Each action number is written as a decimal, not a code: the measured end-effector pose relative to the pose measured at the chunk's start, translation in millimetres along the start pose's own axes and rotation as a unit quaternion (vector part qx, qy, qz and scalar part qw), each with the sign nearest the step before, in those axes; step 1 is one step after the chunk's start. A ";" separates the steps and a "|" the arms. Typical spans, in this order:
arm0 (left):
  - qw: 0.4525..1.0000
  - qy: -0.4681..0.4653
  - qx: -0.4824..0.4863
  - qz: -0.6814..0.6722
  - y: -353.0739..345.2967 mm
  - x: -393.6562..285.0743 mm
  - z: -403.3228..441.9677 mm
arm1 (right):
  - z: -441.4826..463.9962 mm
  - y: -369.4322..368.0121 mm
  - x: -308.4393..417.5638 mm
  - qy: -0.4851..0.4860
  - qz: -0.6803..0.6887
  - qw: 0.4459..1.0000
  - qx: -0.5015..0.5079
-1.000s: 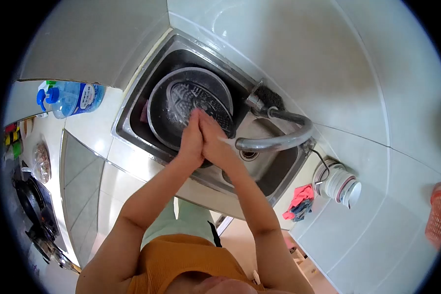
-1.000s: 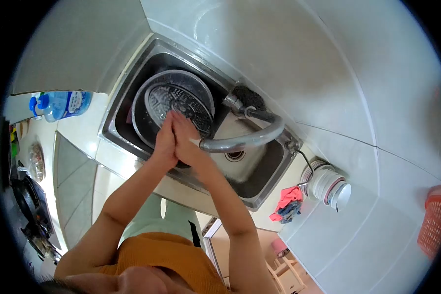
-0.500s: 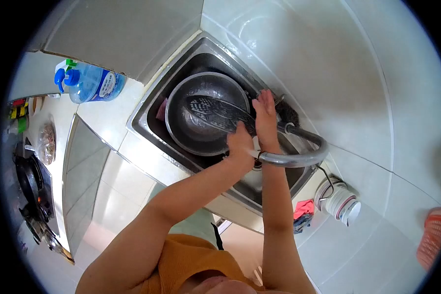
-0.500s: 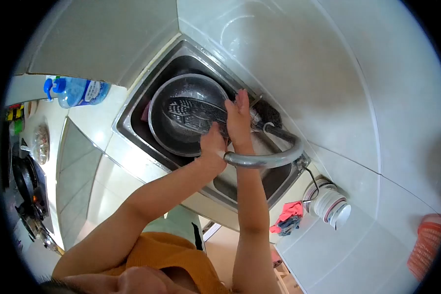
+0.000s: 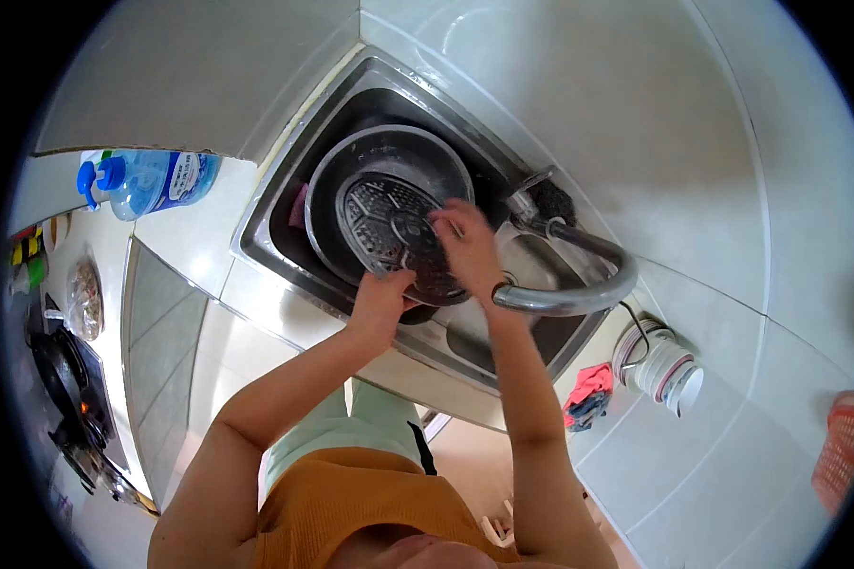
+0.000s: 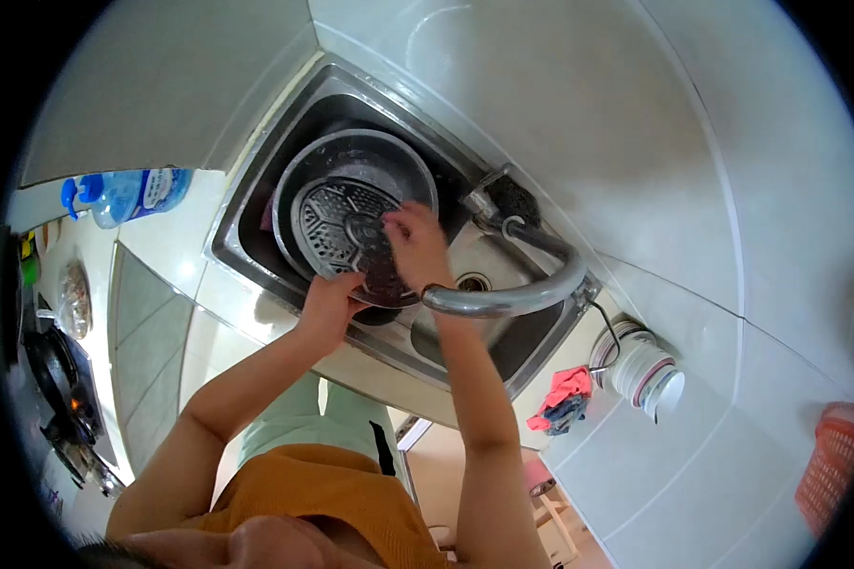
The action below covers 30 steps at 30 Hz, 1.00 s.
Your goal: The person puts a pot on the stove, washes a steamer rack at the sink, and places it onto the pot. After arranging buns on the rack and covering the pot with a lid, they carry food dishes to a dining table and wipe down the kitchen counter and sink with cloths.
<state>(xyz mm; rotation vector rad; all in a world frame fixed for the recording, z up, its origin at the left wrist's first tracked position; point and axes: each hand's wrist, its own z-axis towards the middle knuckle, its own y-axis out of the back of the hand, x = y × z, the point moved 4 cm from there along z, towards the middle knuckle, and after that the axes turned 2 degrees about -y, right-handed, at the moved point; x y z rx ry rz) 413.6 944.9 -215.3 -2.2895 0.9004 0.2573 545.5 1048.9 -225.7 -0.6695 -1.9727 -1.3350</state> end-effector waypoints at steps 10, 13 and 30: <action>0.955 -0.068 -0.038 0.287 17.6 -41.9 -6.4 | -13.9 -54.8 22.2 -0.040 0.054 0.998 0.012; 0.937 -0.105 -0.046 0.330 6.3 -64.9 -17.2 | -5.9 -61.8 33.1 -0.029 -0.051 0.998 0.037; 0.987 0.121 0.051 0.090 50.5 -59.2 -21.2 | -33.8 -54.7 27.6 -0.086 -0.219 0.972 -0.022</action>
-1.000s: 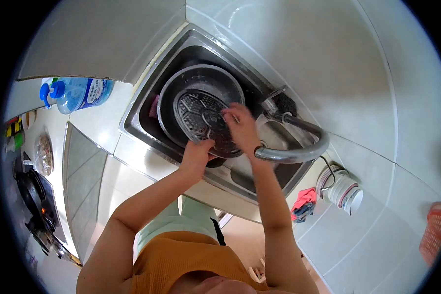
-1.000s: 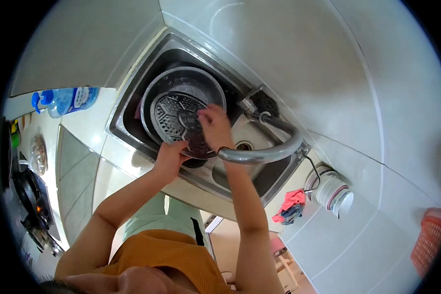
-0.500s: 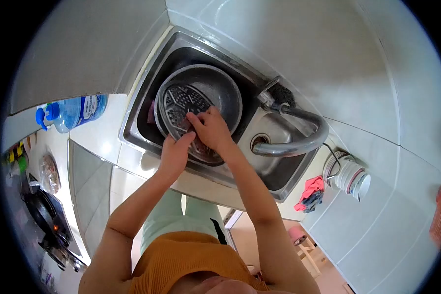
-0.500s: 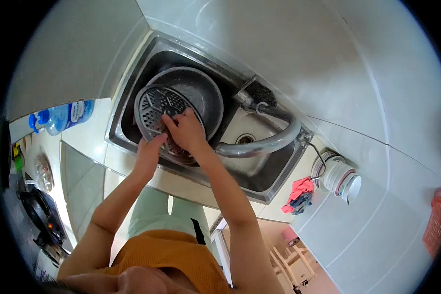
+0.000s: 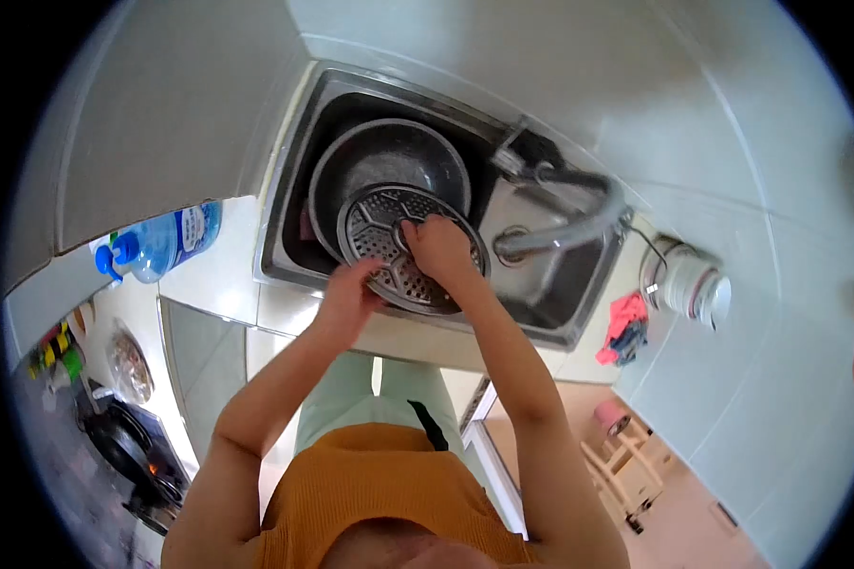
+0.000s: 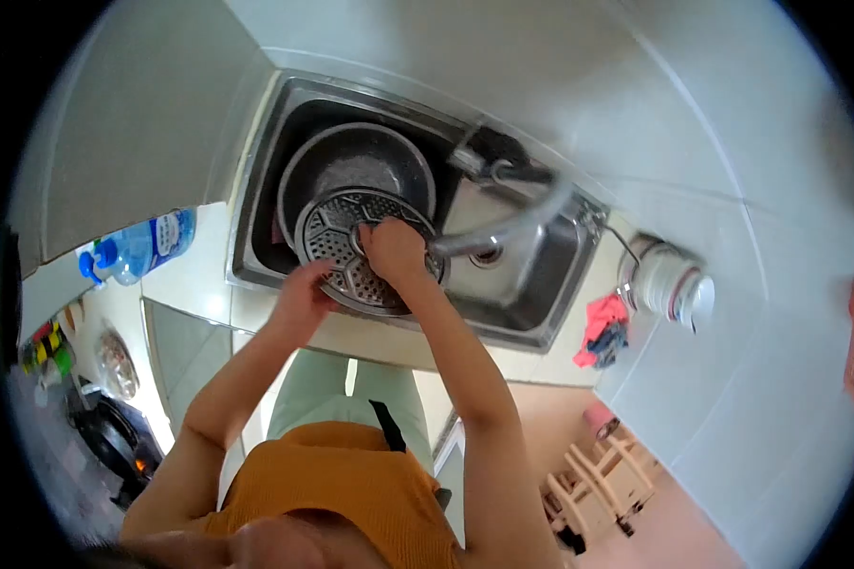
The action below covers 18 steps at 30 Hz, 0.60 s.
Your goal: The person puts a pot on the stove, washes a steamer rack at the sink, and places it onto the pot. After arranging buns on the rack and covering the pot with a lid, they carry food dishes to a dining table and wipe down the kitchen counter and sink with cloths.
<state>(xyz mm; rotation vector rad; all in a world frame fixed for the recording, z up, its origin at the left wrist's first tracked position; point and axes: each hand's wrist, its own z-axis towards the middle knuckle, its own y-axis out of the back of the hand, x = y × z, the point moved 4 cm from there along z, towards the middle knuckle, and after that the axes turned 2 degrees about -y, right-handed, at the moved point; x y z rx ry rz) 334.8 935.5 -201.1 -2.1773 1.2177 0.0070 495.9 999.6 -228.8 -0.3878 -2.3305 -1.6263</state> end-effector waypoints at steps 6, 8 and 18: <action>0.991 0.085 0.088 0.057 -18.4 -19.0 9.9 | -76.7 44.4 -48.0 -0.002 0.046 0.999 -0.024; 0.978 0.099 0.107 0.149 -22.7 8.3 8.3 | -104.9 50.2 -75.0 -0.048 0.118 0.991 -0.049; 0.789 -0.059 0.221 0.570 -167.8 91.4 -44.8 | -189.5 111.6 -116.5 -0.156 0.876 0.421 -0.179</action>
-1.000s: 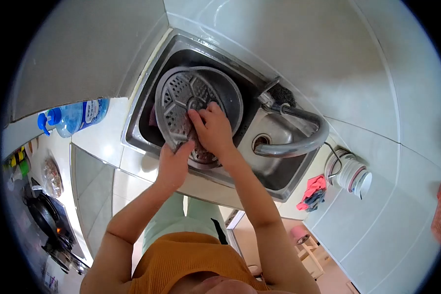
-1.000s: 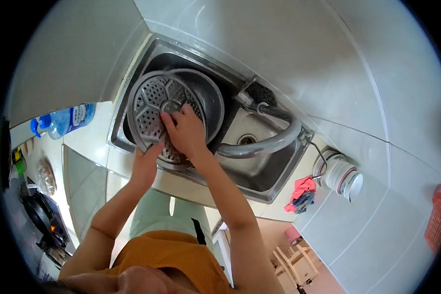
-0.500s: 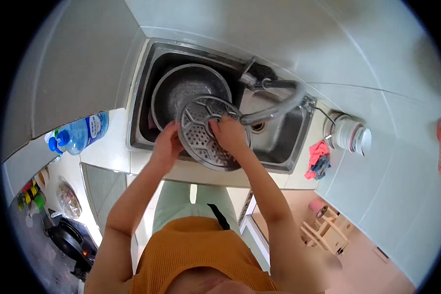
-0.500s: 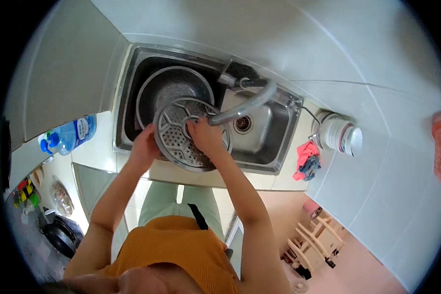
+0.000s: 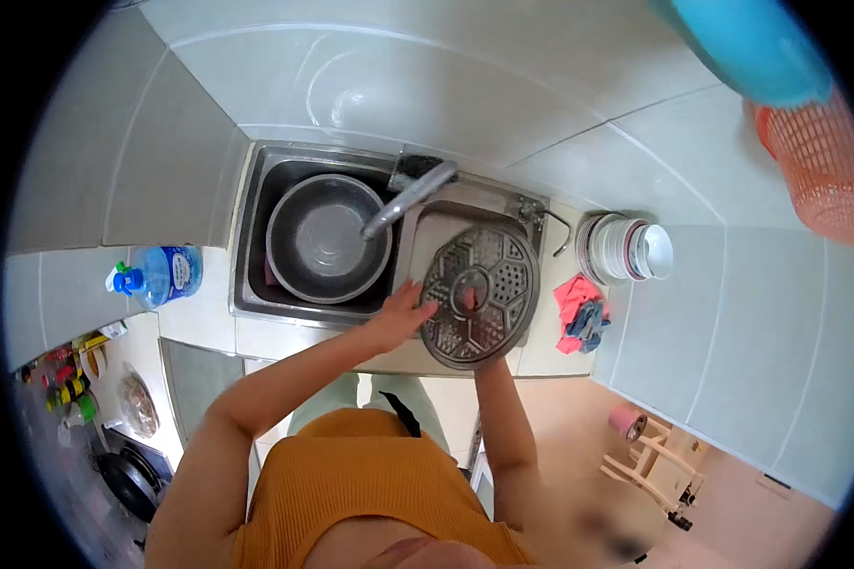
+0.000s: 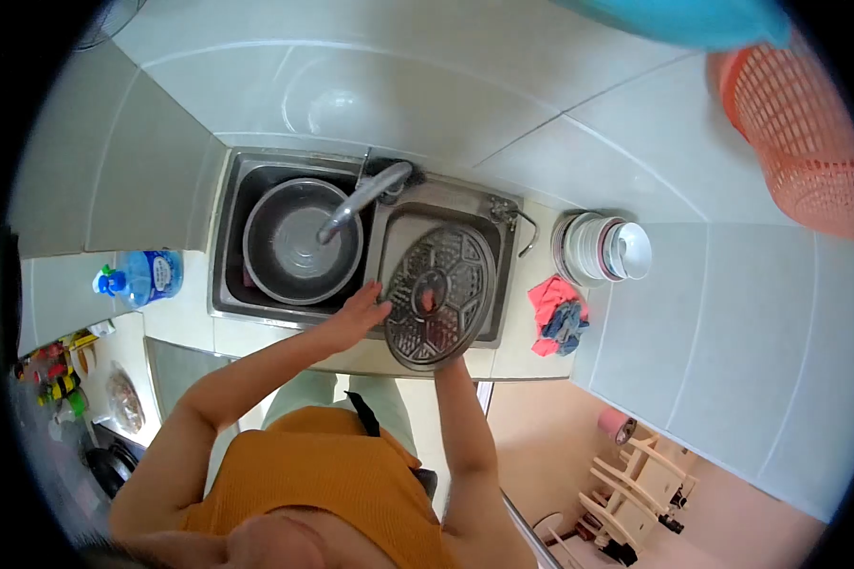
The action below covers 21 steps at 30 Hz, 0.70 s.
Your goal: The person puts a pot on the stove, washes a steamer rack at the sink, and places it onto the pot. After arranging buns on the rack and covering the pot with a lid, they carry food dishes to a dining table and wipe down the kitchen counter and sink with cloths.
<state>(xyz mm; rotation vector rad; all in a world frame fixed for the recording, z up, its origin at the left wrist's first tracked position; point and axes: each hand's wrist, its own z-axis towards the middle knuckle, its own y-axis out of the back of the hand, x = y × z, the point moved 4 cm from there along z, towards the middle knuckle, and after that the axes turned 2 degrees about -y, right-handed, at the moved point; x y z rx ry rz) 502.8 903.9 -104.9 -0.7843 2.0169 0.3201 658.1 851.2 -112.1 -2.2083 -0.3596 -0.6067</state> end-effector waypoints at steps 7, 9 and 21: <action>0.863 -0.290 -0.222 0.350 -64.6 -19.0 24.1 | 32.9 26.2 29.1 -0.008 -0.013 0.946 0.324; 0.951 0.018 -0.207 0.228 -56.3 17.5 45.2 | 29.3 47.7 30.5 -0.018 -0.178 0.938 0.298; 0.952 -0.167 -0.258 -0.012 -114.8 -4.0 13.1 | 102.2 64.3 34.3 0.220 -0.776 0.539 0.243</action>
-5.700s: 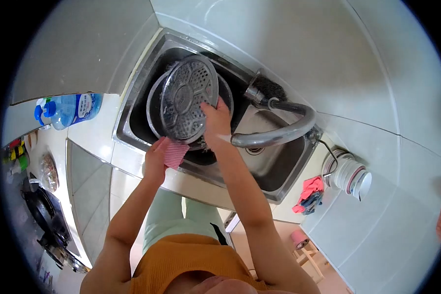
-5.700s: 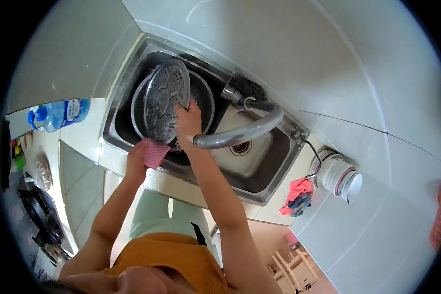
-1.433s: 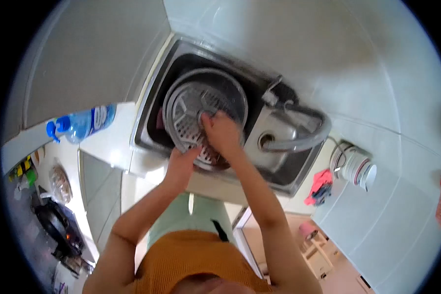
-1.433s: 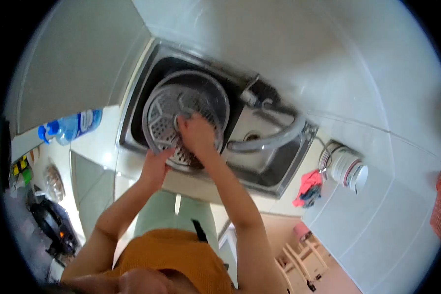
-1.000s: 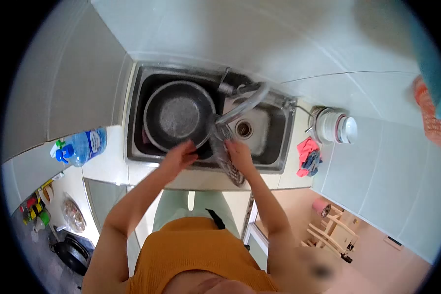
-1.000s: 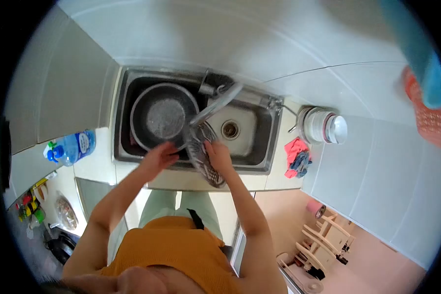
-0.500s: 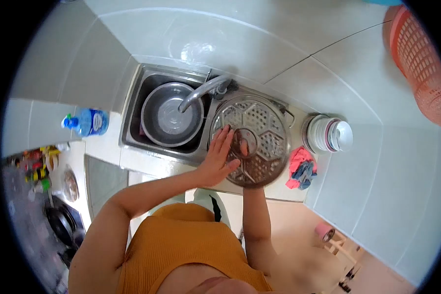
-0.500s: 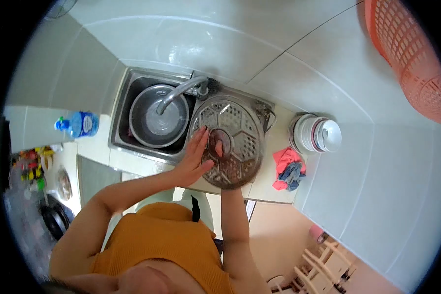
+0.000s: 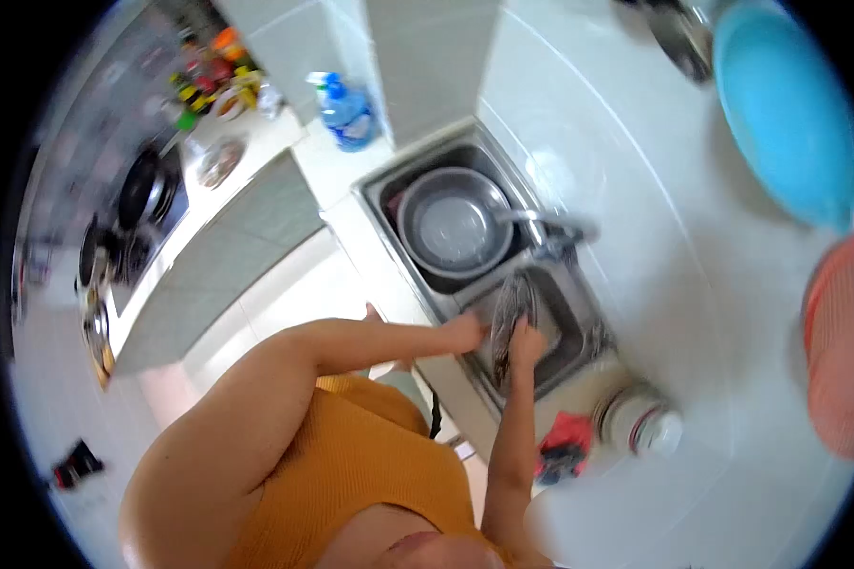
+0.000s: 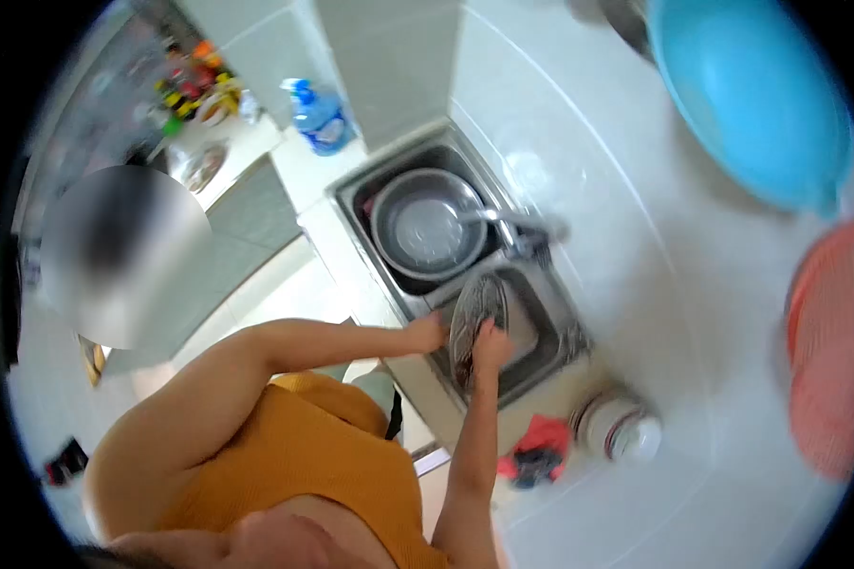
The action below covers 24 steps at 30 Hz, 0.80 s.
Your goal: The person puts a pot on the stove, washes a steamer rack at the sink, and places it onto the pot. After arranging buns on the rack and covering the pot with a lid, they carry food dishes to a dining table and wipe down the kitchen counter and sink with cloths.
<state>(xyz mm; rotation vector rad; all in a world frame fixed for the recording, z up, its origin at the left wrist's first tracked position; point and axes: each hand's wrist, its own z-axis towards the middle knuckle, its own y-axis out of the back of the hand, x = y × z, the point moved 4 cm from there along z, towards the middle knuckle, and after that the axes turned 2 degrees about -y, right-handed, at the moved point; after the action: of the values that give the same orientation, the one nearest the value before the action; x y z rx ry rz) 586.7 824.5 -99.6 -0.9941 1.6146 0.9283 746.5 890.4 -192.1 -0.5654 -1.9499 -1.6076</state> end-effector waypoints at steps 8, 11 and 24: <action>0.996 0.062 0.016 0.057 34.2 -37.4 -51.7 | -22.3 -13.8 32.5 0.074 -0.067 0.993 0.055; 0.989 0.135 0.017 0.058 37.2 53.2 -33.2 | 26.0 -57.8 29.5 0.051 -0.072 0.991 0.096; 0.873 -0.242 -0.189 0.379 158.6 32.0 -216.1 | 83.1 -52.0 38.7 0.222 -0.181 0.955 0.081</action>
<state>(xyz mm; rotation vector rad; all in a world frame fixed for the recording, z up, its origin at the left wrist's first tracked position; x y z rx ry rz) 360.7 680.7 -66.0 -0.2727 1.3978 1.9137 672.2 960.6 -217.7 0.2227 -1.8765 -1.5883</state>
